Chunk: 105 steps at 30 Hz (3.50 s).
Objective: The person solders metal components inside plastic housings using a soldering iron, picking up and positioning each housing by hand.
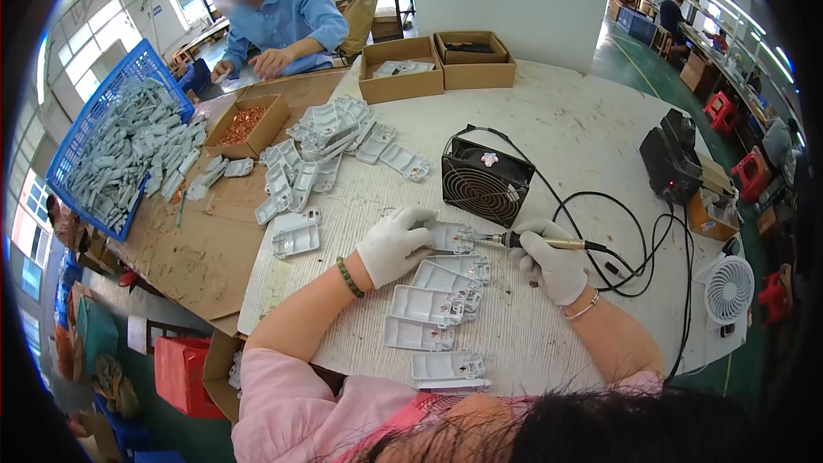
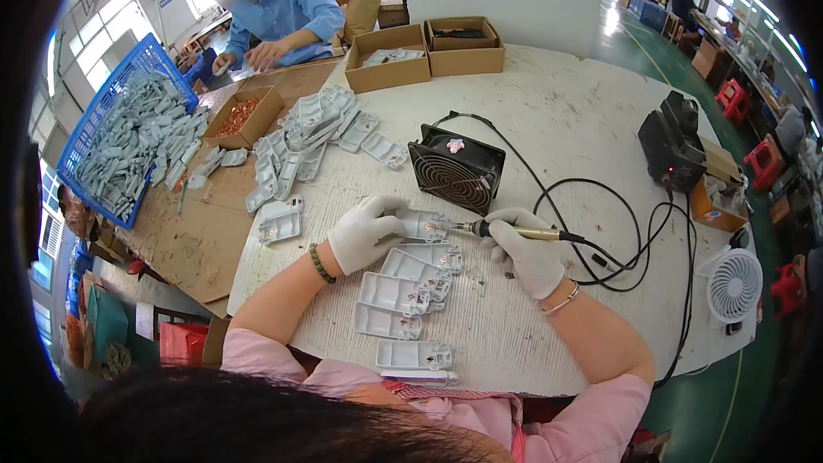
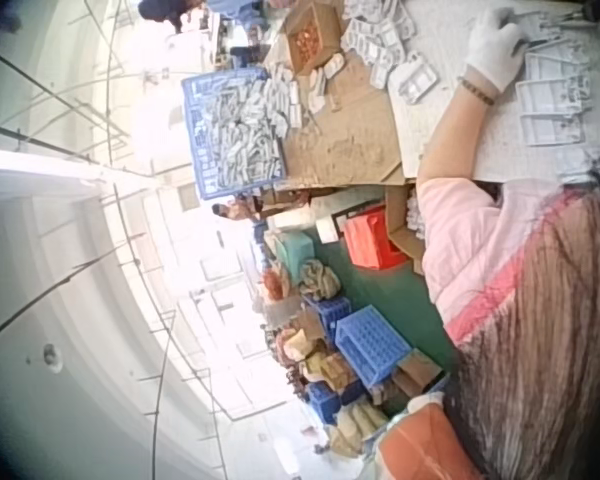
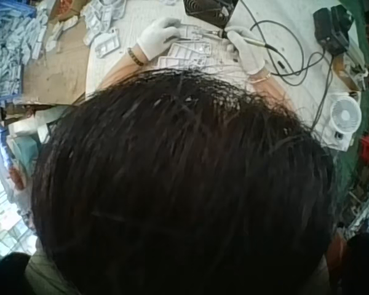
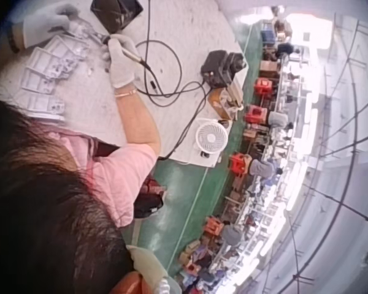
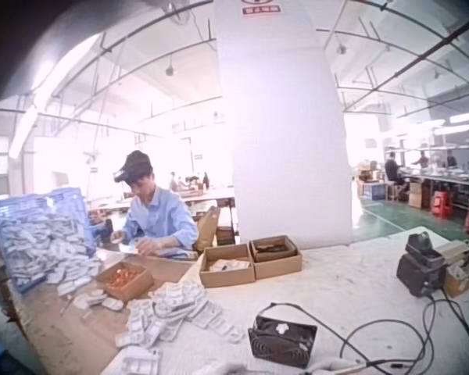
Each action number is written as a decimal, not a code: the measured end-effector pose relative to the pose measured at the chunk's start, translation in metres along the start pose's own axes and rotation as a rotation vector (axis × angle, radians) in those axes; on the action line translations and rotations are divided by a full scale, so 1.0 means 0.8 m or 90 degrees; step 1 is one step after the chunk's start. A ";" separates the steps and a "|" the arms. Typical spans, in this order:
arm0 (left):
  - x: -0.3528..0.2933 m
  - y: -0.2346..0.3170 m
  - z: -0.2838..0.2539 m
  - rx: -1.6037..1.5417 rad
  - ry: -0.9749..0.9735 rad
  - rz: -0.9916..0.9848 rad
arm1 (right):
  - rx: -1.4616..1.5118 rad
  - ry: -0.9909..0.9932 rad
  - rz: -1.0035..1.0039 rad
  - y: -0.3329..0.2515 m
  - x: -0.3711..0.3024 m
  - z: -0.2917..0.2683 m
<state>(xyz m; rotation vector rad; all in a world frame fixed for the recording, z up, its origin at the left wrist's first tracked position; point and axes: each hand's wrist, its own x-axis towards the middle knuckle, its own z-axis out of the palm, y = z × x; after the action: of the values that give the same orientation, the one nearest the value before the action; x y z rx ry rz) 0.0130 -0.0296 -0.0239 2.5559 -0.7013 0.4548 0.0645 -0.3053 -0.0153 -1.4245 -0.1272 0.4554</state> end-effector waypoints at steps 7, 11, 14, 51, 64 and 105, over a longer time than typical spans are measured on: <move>0.000 0.001 0.000 0.004 -0.005 0.010 | -0.028 0.004 0.001 -0.002 -0.003 0.003; 0.000 0.003 -0.002 0.009 -0.006 0.017 | -0.041 0.009 0.002 -0.003 -0.003 0.003; 0.001 0.003 -0.002 0.014 -0.006 0.023 | -0.038 0.006 -0.005 -0.003 -0.003 0.003; -0.006 0.014 -0.025 -0.386 -0.231 -0.032 | 0.287 -0.035 -0.011 0.016 0.017 -0.018; -0.012 0.054 -0.032 -0.160 -0.337 0.073 | 0.232 -0.019 -0.019 0.016 0.013 -0.015; -0.037 0.098 -0.036 -0.012 -0.434 0.130 | 0.232 -0.024 -0.044 0.019 0.014 -0.017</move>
<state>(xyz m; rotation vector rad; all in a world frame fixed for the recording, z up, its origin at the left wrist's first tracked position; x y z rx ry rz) -0.0595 -0.0637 0.0136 2.6214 -1.1915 -0.3937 0.0763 -0.3127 -0.0340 -1.0514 -0.1171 0.4249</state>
